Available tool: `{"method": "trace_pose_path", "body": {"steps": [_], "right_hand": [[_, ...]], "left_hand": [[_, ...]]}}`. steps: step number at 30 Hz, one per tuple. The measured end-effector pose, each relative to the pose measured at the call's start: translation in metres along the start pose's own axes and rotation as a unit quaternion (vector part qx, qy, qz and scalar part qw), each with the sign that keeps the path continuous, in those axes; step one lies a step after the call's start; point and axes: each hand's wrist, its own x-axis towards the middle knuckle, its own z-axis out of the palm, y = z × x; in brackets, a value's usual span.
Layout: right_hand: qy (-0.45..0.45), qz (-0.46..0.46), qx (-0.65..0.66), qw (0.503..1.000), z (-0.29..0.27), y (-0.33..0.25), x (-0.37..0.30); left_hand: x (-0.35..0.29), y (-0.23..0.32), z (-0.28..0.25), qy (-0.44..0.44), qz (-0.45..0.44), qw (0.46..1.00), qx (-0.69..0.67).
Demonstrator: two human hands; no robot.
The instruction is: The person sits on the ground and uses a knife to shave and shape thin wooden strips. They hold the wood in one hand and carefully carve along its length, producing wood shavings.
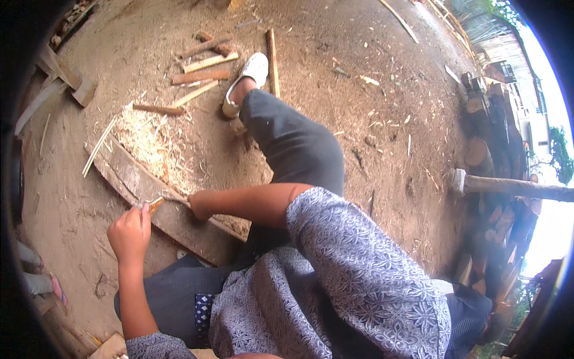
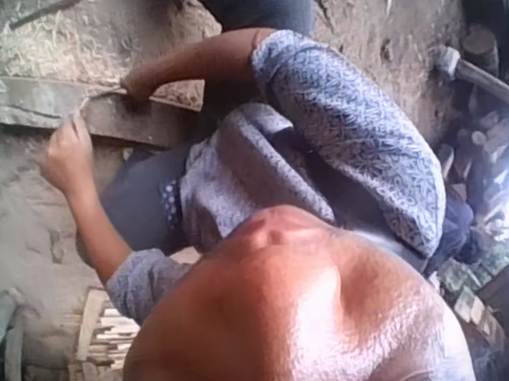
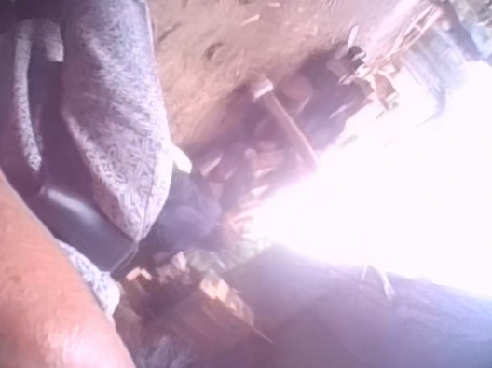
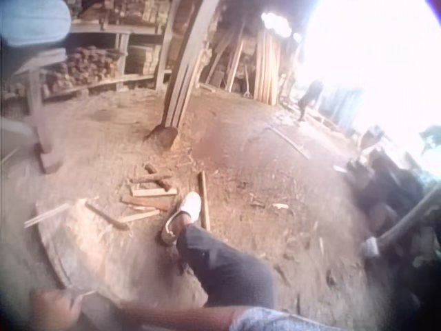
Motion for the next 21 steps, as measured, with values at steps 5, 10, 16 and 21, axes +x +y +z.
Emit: {"method": "trace_pose_path", "body": {"steps": [5, 10, 16, 21], "right_hand": [[-0.129, 0.043, -0.027, 0.990, -0.024, -0.006, 0.011], [0.018, -0.048, 0.000, 0.999, -0.055, -0.034, -0.028], [-0.021, -0.098, -0.084, 0.991, -0.071, -0.046, -0.038], [-0.129, -0.166, -0.303, 0.929, -0.029, 0.023, 0.031]], "left_hand": [[0.006, 0.002, -0.002, 0.017, 0.005, 1.000, 0.009], [0.007, 0.001, -0.011, -0.003, -0.026, 1.000, 0.001], [-0.004, 0.000, -0.011, 0.009, -0.016, 1.000, -0.014], [0.001, 0.001, 0.003, 0.055, 0.010, 0.998, 0.003]]}}
